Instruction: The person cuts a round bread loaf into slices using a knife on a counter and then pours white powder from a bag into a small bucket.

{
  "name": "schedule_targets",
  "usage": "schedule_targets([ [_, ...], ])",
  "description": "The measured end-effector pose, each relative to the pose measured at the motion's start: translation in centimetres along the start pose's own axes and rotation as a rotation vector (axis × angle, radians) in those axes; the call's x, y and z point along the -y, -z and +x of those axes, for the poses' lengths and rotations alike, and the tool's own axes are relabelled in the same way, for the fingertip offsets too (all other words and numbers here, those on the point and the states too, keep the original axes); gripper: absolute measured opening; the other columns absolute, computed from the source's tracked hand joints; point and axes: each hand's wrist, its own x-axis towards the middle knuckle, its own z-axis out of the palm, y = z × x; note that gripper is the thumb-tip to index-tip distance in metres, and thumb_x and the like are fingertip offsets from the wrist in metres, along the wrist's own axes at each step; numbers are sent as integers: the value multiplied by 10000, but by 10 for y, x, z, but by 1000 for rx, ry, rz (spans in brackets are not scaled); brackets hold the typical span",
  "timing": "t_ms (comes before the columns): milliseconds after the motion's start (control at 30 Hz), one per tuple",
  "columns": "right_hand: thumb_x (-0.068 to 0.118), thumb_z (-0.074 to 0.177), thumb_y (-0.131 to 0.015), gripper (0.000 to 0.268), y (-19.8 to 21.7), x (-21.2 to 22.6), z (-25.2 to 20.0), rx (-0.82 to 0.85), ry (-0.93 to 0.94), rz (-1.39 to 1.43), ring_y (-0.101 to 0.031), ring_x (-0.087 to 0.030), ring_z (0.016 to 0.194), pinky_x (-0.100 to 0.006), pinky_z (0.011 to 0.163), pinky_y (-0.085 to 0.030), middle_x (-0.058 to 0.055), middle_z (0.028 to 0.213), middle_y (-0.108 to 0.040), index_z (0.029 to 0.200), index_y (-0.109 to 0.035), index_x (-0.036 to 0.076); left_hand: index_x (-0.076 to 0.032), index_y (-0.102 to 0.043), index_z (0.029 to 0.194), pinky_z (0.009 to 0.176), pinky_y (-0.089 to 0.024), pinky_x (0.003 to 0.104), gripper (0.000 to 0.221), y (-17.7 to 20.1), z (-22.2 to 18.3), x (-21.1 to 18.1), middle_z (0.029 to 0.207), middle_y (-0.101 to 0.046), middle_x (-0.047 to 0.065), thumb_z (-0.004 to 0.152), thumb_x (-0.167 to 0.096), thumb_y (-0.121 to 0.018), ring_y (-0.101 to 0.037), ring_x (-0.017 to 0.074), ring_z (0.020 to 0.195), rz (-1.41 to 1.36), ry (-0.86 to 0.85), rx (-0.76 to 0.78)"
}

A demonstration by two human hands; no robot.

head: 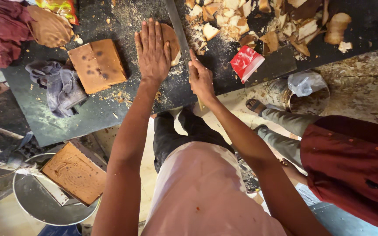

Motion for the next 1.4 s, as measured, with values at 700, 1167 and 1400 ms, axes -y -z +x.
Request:
schedule_targets([
  [700, 274, 1075, -492, 486, 2, 18, -28, 19, -130, 9, -462, -86, 469, -305, 446, -442, -16, 581, -460, 1551, -471, 179, 25, -219, 1658, 1309, -23, 527, 636, -3, 1, 3, 1736, -139, 176, 1140, -336, -298, -63, 339, 1607, -12, -9, -20],
  [1167, 227, 1098, -524, 462, -14, 19, -28, -58, 14, -63, -497, -94, 482, -309, 474, -444, -35, 584, -508, 1556, -476, 186, -30, -145, 1674, 1281, 35, 595, 648, 15, 3, -4, 1753, -77, 104, 1136, -361, -289, -27, 273, 1617, -3, 74, 137],
  [1400, 213, 1099, -538, 447, -16, 13, -29, -88, 21, -39, -492, -97, 500, -312, 481, -447, -47, 610, -494, 1545, -507, 206, -63, -158, 1690, 1323, -27, 531, 621, 14, 4, 8, 1762, -73, 79, 1154, -358, -267, -29, 280, 1624, -11, 27, 121],
])
